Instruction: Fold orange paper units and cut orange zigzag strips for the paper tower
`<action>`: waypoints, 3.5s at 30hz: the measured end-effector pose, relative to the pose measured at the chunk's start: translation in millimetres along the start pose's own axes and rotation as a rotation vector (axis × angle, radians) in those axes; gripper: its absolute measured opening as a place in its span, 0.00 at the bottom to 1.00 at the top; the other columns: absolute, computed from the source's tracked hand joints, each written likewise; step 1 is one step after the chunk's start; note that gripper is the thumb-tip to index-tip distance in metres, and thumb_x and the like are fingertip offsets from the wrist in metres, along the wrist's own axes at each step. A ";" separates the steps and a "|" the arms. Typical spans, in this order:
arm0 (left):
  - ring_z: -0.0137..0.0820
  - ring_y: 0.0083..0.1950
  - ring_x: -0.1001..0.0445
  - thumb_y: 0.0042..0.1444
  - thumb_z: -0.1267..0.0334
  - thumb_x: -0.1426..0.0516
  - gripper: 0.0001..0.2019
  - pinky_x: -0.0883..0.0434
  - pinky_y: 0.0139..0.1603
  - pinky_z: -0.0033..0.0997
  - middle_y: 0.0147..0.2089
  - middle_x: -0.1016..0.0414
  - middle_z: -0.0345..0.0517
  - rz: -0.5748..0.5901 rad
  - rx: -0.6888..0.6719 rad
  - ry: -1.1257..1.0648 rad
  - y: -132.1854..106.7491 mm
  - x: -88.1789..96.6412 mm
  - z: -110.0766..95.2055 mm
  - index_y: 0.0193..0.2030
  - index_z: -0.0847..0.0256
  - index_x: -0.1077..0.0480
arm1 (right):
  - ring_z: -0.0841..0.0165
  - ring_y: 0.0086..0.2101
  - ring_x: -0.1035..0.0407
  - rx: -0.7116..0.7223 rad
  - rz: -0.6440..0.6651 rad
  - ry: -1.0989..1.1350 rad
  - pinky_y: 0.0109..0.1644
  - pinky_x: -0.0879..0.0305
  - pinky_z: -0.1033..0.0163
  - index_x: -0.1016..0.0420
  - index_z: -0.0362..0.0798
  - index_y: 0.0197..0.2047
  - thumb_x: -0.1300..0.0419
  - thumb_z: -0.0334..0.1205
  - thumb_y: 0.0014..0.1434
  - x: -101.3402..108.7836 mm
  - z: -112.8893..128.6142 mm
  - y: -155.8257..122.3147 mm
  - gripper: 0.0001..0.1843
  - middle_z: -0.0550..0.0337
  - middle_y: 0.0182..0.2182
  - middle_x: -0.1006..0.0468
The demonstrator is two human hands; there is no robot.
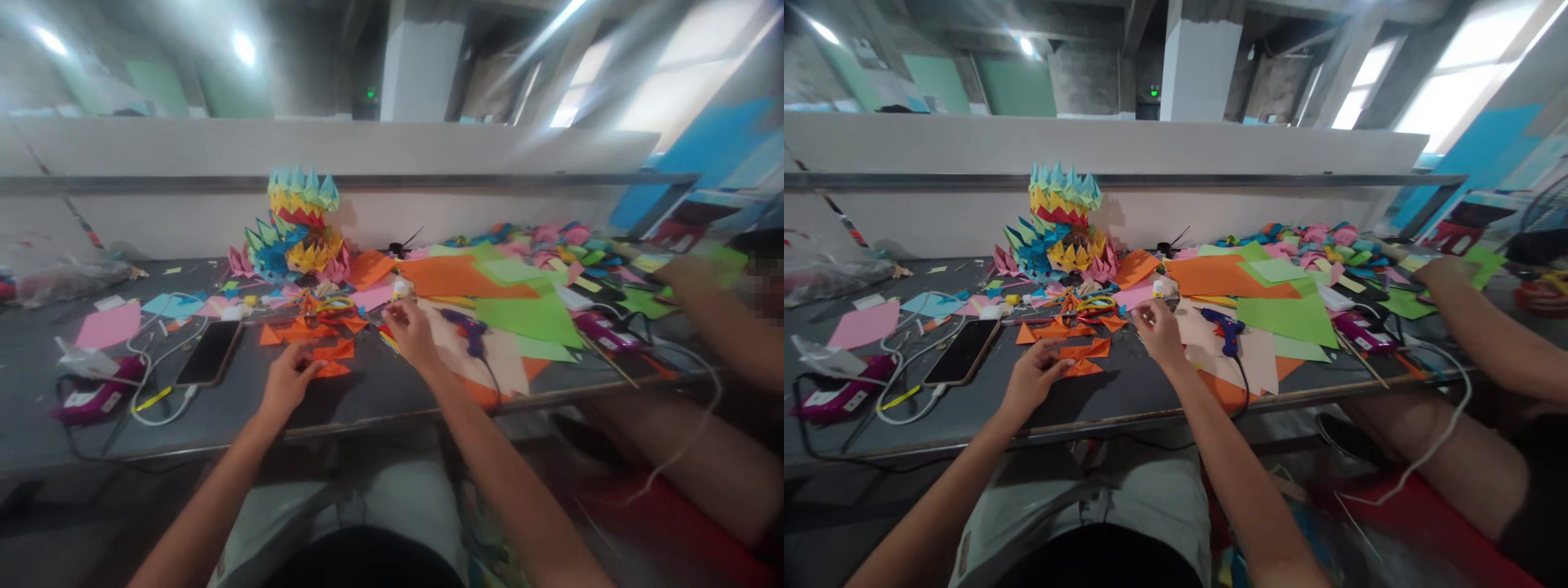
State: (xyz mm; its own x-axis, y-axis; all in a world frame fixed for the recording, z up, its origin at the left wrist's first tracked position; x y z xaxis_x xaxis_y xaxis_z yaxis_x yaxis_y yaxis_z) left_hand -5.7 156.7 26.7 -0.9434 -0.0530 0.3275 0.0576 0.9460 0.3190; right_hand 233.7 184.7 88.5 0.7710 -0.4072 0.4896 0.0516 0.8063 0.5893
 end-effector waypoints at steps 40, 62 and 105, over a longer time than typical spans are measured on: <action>0.38 0.47 0.29 0.53 0.56 0.43 0.13 0.34 0.51 0.38 0.45 0.24 0.50 0.246 -0.215 0.304 13.9 -17.4 -4.4 0.40 0.59 0.25 | 0.67 0.31 0.30 -0.242 0.417 0.265 0.36 0.37 0.63 0.24 0.44 0.32 0.41 0.48 0.51 -55.5 2.1 -47.8 0.14 0.58 0.29 0.22; 0.35 0.45 0.28 0.51 0.59 0.42 0.07 0.33 0.44 0.32 0.44 0.26 0.49 0.200 -0.125 0.094 7.7 -10.7 1.1 0.29 0.60 0.28 | 0.66 0.30 0.31 -0.268 0.465 0.175 0.37 0.36 0.60 0.24 0.47 0.30 0.38 0.51 0.46 -37.1 -19.9 -68.6 0.16 0.57 0.29 0.22; 0.30 0.32 0.28 0.43 0.60 0.38 0.09 0.32 0.34 0.27 0.30 0.24 0.44 -0.043 -0.007 -0.216 7.6 2.1 7.4 0.29 0.63 0.27 | 0.71 0.26 0.35 -0.473 0.358 0.522 0.34 0.39 0.64 0.25 0.46 0.28 0.36 0.49 0.45 -66.3 1.8 -73.5 0.14 0.63 0.23 0.26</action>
State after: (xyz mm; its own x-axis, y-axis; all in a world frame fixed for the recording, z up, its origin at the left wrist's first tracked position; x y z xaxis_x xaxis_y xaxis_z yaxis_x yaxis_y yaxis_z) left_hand -9.6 166.2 23.3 -0.9931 -0.0229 0.1154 0.0173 0.9420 0.3351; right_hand 177.6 151.7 13.9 0.9840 0.0712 0.1635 -0.0819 0.9949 0.0593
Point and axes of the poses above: each hand's wrist, its own y-axis towards the middle knuckle, its own x-axis out of the back of the hand, z = x × y, the point moved 8 cm from there along y, towards the middle knuckle
